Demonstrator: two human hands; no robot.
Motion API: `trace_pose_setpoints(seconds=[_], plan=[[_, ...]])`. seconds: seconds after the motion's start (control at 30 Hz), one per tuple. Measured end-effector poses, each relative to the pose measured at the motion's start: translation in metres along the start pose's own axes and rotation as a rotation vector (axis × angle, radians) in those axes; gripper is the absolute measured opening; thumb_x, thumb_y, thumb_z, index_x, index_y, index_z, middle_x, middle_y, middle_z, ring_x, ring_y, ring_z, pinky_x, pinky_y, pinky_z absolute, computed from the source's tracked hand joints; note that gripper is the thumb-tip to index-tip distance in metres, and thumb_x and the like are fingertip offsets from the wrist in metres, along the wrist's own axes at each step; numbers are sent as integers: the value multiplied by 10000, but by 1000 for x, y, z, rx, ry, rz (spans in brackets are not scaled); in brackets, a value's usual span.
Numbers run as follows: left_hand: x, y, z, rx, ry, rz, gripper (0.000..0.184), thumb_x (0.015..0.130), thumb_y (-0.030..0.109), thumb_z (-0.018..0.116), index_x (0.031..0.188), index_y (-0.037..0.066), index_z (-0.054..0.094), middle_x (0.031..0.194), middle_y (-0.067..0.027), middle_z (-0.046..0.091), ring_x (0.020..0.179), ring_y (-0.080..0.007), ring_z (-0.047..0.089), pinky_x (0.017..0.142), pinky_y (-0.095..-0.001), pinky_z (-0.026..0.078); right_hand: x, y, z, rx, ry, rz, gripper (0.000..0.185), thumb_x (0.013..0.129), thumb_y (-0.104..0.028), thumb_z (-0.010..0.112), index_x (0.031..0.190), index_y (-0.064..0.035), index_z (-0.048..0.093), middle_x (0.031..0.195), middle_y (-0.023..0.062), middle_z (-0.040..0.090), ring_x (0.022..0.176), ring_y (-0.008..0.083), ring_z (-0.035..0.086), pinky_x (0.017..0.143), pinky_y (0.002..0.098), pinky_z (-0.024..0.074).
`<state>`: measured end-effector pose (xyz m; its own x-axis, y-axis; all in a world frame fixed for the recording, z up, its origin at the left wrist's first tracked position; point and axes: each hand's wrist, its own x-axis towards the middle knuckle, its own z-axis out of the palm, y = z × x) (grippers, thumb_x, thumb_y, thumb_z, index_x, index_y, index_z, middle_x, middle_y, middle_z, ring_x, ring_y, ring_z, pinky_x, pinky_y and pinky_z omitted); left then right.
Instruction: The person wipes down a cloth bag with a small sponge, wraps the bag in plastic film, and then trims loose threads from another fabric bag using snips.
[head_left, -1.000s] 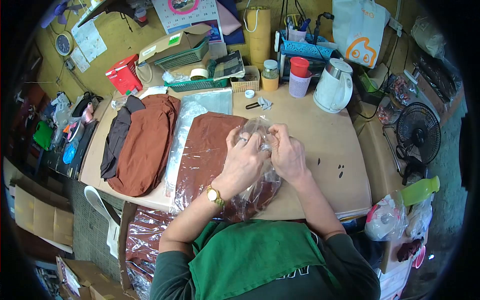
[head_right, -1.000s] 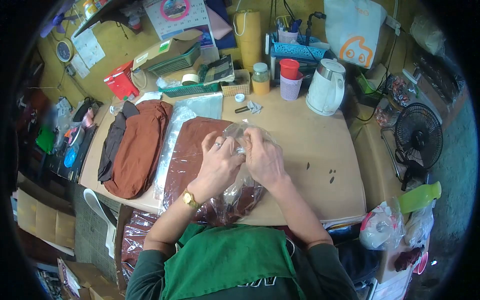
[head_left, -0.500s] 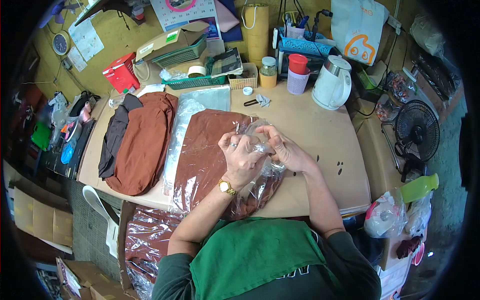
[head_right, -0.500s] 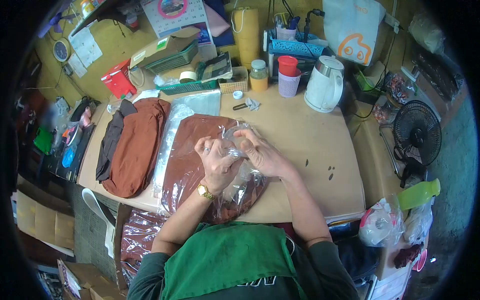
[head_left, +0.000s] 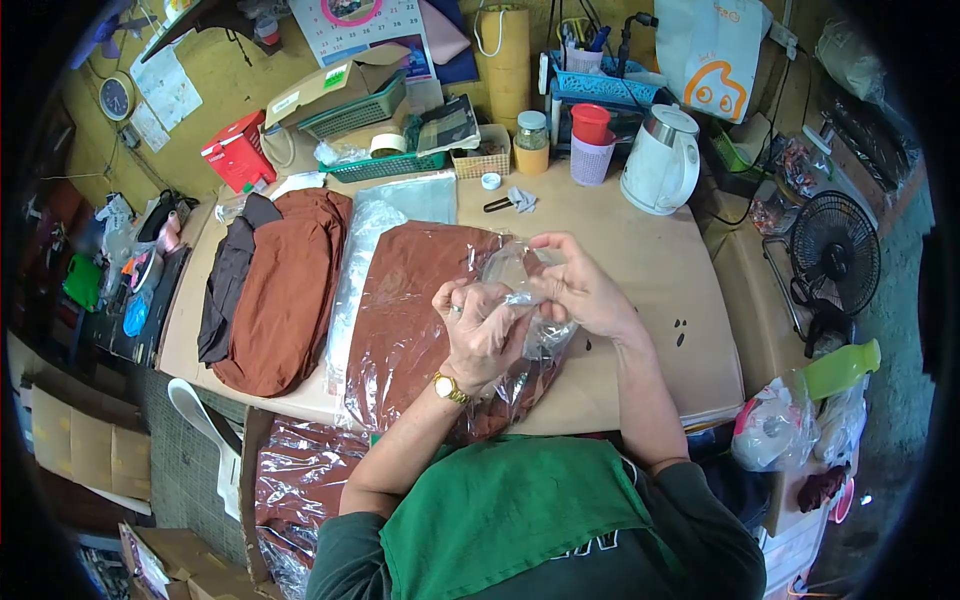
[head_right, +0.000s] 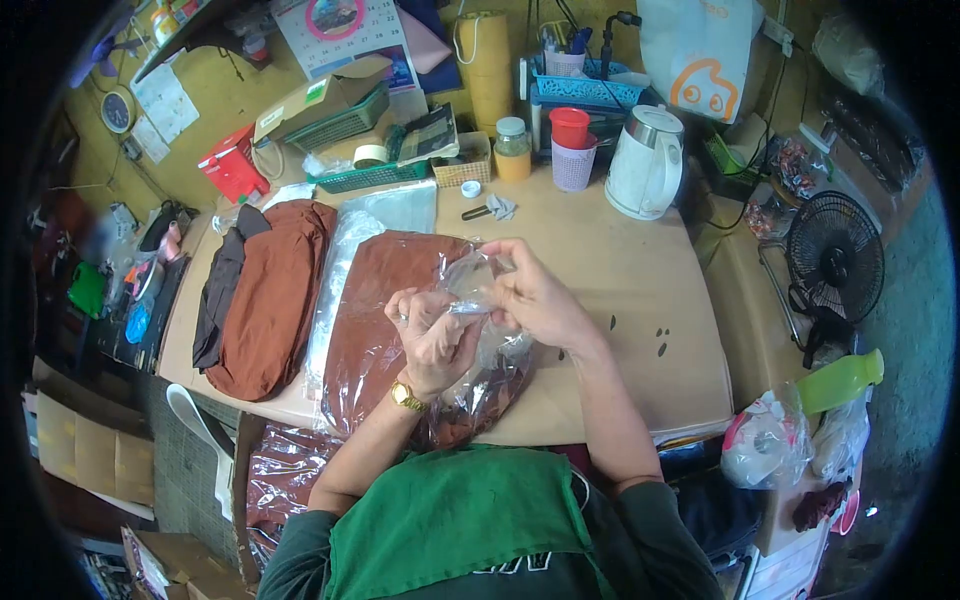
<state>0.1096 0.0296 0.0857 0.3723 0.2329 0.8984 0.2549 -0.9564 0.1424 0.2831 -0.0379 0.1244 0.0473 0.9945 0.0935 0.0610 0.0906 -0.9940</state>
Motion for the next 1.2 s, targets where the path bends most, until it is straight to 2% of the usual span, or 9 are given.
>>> trace_pose_setpoints(seconds=[0.1,0.23,0.3,0.43,0.53,0.6,0.7,0.93,1.2], plan=[[-1,6,-5,-48,-55,-35,199,694,79,763,864,149,687,917,-27,604,958,-221,546,937,-442,329,1,8,5,22,196,-176,442,945,-44,602,1306,-10,349,805,99,674,707,143,662,665,235,517],[-5,14,-11,-197,-104,-96,151,729,83,760,857,120,689,1048,-91,591,1045,-252,543,990,-449,340,2,11,10,212,420,-224,471,924,-44,627,1302,2,350,871,158,695,780,212,704,719,268,549],[-8,16,-15,-549,-164,-345,113,763,116,764,837,81,685,1185,-125,531,1134,-267,502,1025,-441,342,2,16,6,660,476,-188,438,922,-36,635,1277,-34,379,836,130,683,645,150,628,584,263,485],[-2,11,-36,-884,-326,-573,111,813,143,753,826,54,689,1211,-93,503,1190,-228,440,1044,-406,330,2,38,-9,916,325,-232,420,899,-111,690,1225,-30,437,787,109,658,575,135,568,564,253,471],[4,3,-46,-672,-376,-666,100,810,110,758,813,44,683,1201,-89,482,1155,-224,441,980,-392,375,-8,26,0,675,192,-236,284,898,-104,695,1118,-13,540,739,70,607,534,108,487,543,246,435],[16,8,-55,-663,-373,-729,114,827,104,743,859,24,668,1162,-94,489,1075,-207,488,923,-380,426,-21,8,28,-441,64,-538,120,918,-77,662,998,0,615,730,35,569,565,79,469,537,236,404],[18,27,-44,-1019,-283,-997,431,848,104,724,1216,24,515,1153,-133,526,826,-179,609,706,-322,520,-12,32,46,-162,257,-484,59,932,-48,625,956,3,641,743,8,552,615,58,455,537,224,384],[-16,18,-2,-471,-175,-425,569,718,159,846,1216,10,614,881,-64,638,711,-145,610,608,-287,487,-12,41,52,740,285,-166,63,954,-83,607,942,-28,634,778,8,613,662,35,500,570,196,405],[-12,21,-1,-542,-231,-577,150,805,91,743,939,28,721,678,-86,553,617,-208,557,575,-315,452,-7,39,38,586,417,-261,72,941,-79,623,877,-45,623,741,-20,586,643,43,501,569,191,374]])
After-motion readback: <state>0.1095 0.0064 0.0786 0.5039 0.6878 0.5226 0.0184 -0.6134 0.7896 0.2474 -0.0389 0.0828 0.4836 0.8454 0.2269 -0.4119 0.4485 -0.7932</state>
